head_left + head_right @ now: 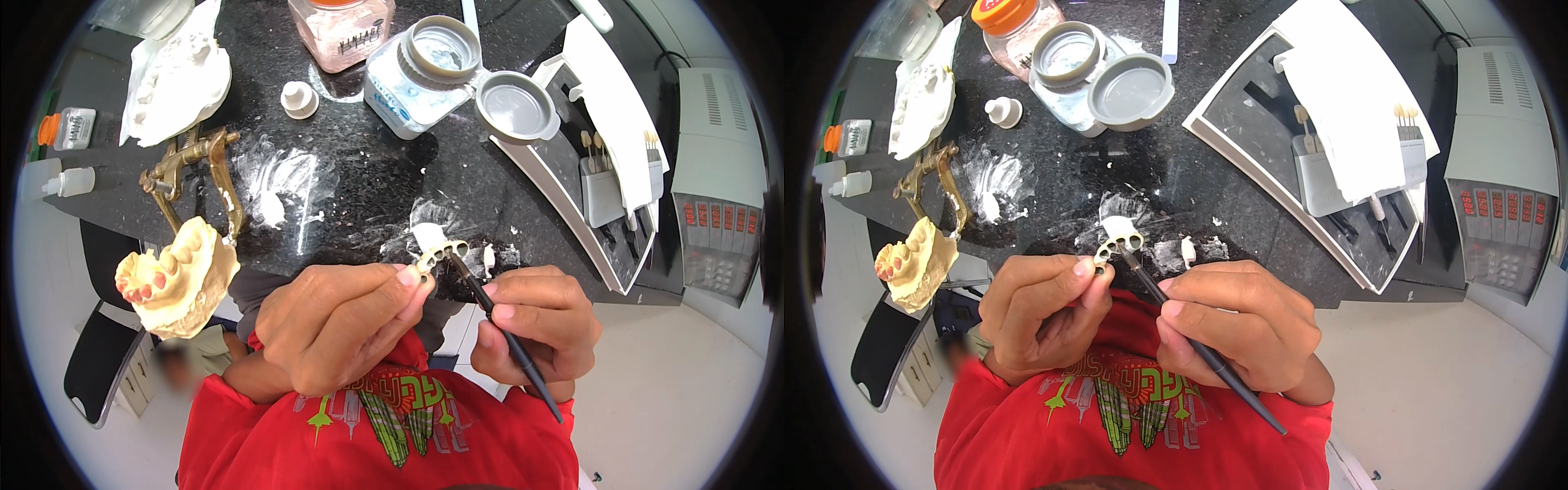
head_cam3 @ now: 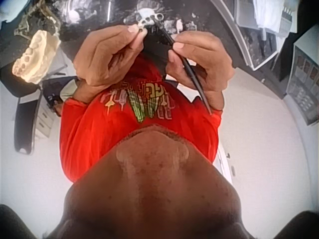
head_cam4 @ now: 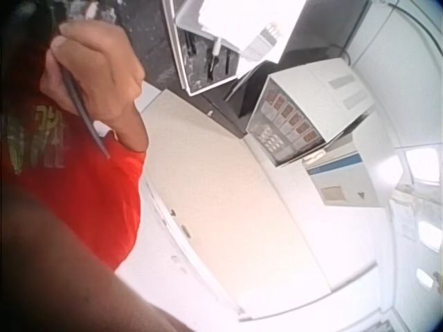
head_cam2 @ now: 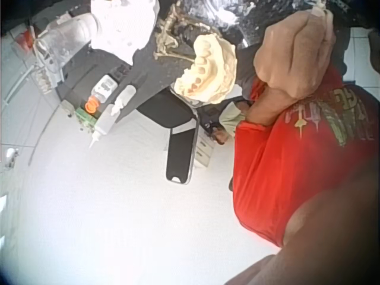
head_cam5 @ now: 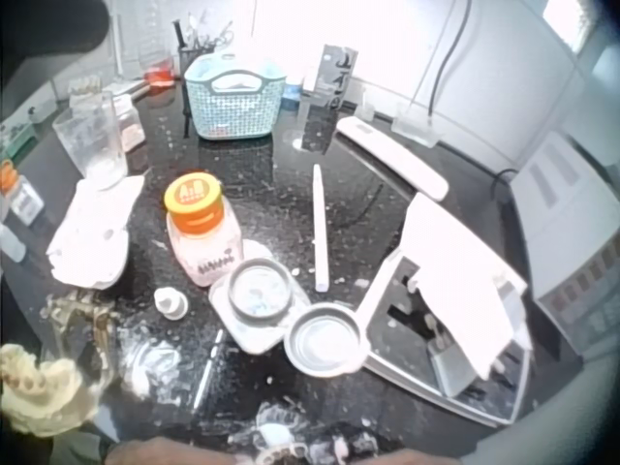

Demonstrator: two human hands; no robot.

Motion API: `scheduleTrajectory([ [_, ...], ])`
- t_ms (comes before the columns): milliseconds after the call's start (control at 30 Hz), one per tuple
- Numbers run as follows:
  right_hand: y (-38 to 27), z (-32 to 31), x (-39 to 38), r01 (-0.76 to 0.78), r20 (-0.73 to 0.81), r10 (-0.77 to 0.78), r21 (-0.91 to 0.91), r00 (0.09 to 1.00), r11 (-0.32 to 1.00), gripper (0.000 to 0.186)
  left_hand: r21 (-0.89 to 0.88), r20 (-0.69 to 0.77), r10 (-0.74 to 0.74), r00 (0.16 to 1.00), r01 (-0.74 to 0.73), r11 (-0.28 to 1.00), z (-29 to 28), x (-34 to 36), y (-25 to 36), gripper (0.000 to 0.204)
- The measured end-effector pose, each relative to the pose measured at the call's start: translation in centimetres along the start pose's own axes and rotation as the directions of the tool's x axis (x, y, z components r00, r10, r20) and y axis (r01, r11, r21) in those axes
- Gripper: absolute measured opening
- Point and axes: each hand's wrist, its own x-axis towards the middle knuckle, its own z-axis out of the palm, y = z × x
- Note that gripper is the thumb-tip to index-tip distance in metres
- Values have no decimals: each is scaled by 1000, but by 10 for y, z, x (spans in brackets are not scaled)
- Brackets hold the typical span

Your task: The person applies ceramic paste to a dental bridge using a brush while holding the bridge and a dental model.

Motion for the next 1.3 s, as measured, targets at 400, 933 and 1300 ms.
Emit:
scheduleTrajectory([
  [400,0,0,-2,-17,-23,17,13,1000,1000,29,22,-112,64,992,-62,998,6,0,-5,23],
  [933,1,2,1,-9,-19,10,30,1000,1000,27,26,16,73,997,-73,997,-1,-3,-3,37],
  [1300,-3,0,-2,-82,-66,88,96,994,992,27,30,-17,97,995,-97,995,1,-2,-5,31],
])
